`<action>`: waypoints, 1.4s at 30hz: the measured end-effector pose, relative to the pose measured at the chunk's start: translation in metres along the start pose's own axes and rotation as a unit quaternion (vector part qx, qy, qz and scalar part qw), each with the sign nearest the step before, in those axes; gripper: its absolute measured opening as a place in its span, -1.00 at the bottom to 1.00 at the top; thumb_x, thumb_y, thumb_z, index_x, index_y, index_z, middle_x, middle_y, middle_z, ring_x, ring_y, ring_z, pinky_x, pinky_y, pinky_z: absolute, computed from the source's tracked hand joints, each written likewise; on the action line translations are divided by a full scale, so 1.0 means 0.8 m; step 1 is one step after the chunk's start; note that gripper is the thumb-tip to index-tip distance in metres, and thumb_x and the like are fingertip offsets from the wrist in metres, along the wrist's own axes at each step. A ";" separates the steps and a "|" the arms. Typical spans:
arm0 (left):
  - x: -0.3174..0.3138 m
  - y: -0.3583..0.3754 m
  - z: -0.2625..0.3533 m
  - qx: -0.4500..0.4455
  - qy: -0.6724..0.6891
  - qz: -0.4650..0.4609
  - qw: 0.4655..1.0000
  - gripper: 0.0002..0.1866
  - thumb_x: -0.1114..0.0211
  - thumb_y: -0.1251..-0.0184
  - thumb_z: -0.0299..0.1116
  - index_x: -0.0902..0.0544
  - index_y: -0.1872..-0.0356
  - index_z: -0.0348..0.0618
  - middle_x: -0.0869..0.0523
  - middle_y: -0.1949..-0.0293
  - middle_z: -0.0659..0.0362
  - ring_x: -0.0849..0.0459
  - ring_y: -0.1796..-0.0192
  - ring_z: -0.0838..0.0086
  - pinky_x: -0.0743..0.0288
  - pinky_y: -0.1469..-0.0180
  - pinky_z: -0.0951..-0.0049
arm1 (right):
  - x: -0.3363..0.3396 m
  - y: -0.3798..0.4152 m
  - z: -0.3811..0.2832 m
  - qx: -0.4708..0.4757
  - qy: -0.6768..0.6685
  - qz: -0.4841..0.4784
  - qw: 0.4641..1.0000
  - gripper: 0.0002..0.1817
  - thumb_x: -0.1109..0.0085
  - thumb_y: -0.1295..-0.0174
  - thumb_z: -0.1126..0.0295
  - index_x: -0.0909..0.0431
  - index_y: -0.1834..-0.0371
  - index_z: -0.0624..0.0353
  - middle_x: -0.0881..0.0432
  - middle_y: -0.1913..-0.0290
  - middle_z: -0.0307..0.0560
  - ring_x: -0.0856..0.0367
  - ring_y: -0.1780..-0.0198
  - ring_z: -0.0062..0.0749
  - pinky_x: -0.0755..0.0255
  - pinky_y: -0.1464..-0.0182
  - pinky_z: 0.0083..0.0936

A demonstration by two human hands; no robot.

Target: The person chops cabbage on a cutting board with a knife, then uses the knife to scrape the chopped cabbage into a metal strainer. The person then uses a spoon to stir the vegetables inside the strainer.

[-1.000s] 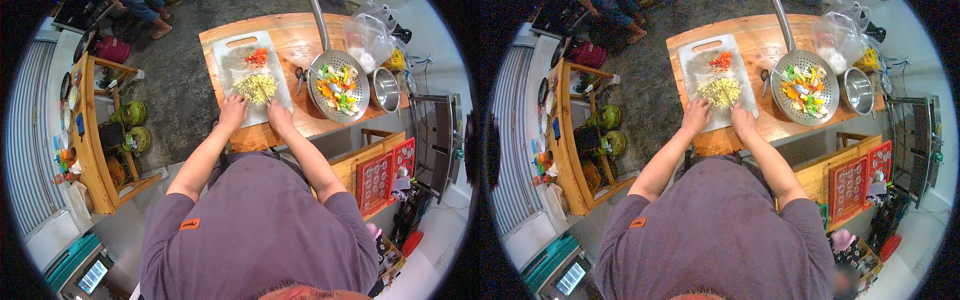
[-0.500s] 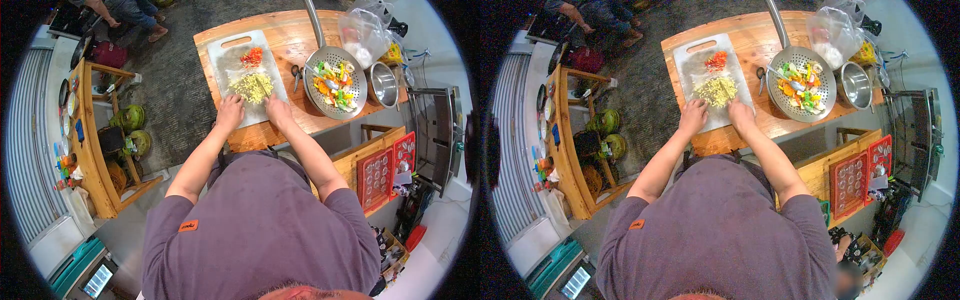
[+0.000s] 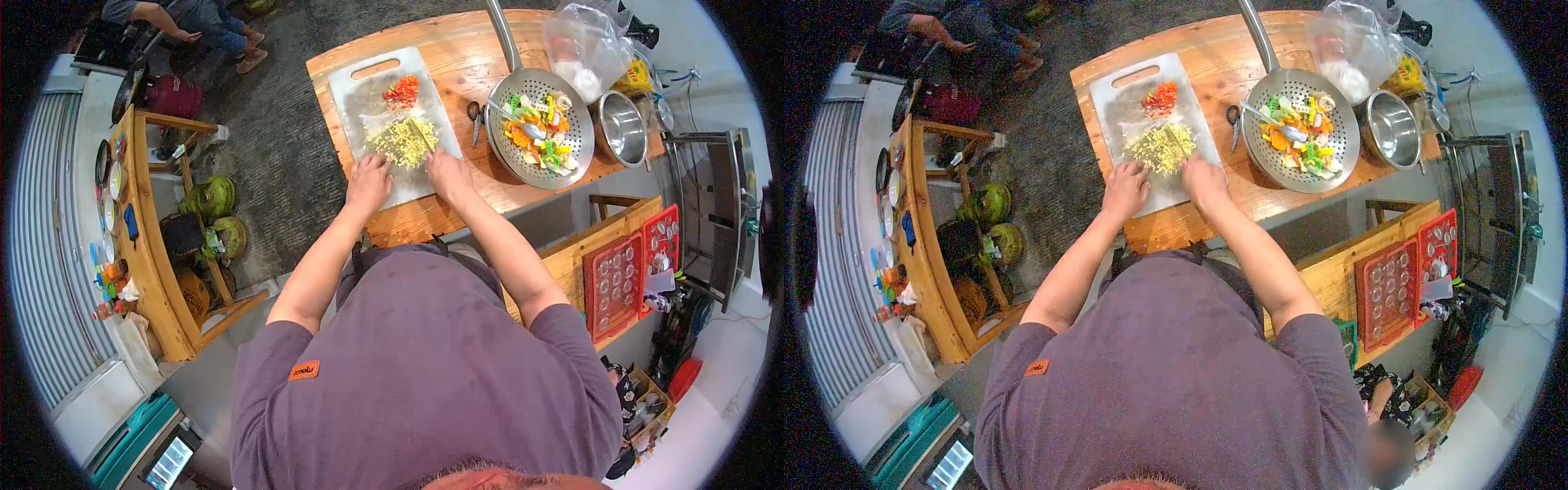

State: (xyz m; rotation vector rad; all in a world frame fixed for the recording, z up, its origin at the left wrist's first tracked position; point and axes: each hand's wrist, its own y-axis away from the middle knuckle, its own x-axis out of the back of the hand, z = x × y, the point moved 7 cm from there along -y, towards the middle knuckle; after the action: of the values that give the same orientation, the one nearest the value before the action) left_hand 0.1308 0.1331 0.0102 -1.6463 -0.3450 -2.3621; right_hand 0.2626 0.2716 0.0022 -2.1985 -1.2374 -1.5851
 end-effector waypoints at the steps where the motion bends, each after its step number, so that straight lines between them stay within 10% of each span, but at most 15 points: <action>1: 0.001 -0.001 0.001 0.001 -0.001 0.001 1.000 -0.58 -0.36 -0.40 -0.30 -0.72 -0.25 -0.11 -0.66 -0.27 0.09 -0.54 -0.40 0.11 -0.41 -0.44 0.02 | -0.004 -0.001 0.004 0.002 0.000 0.000 1.000 -0.54 0.16 -0.68 0.09 -0.50 0.01 0.35 -0.77 0.27 0.39 -0.77 0.12 0.39 -0.63 0.00 0.13; 42: 0.006 -0.004 -0.034 -0.179 0.003 -0.077 0.981 -0.39 -0.37 -0.42 -0.19 -0.58 -0.36 -0.39 -0.53 -0.40 -0.04 -0.44 -0.46 0.08 -0.29 -0.49 0.06 | -0.029 0.039 -0.008 -0.239 0.032 0.015 0.970 -0.50 0.20 -0.69 0.02 -0.49 -0.05 0.30 -0.78 0.14 0.40 -0.78 0.02 0.33 -0.61 -0.08 0.14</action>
State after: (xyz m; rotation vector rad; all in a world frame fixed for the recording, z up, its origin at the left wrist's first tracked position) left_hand 0.1039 0.1265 0.0056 -1.8188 -0.0457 -2.6683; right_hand 0.2775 0.2353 -0.0047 -2.3871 -0.8635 -2.1004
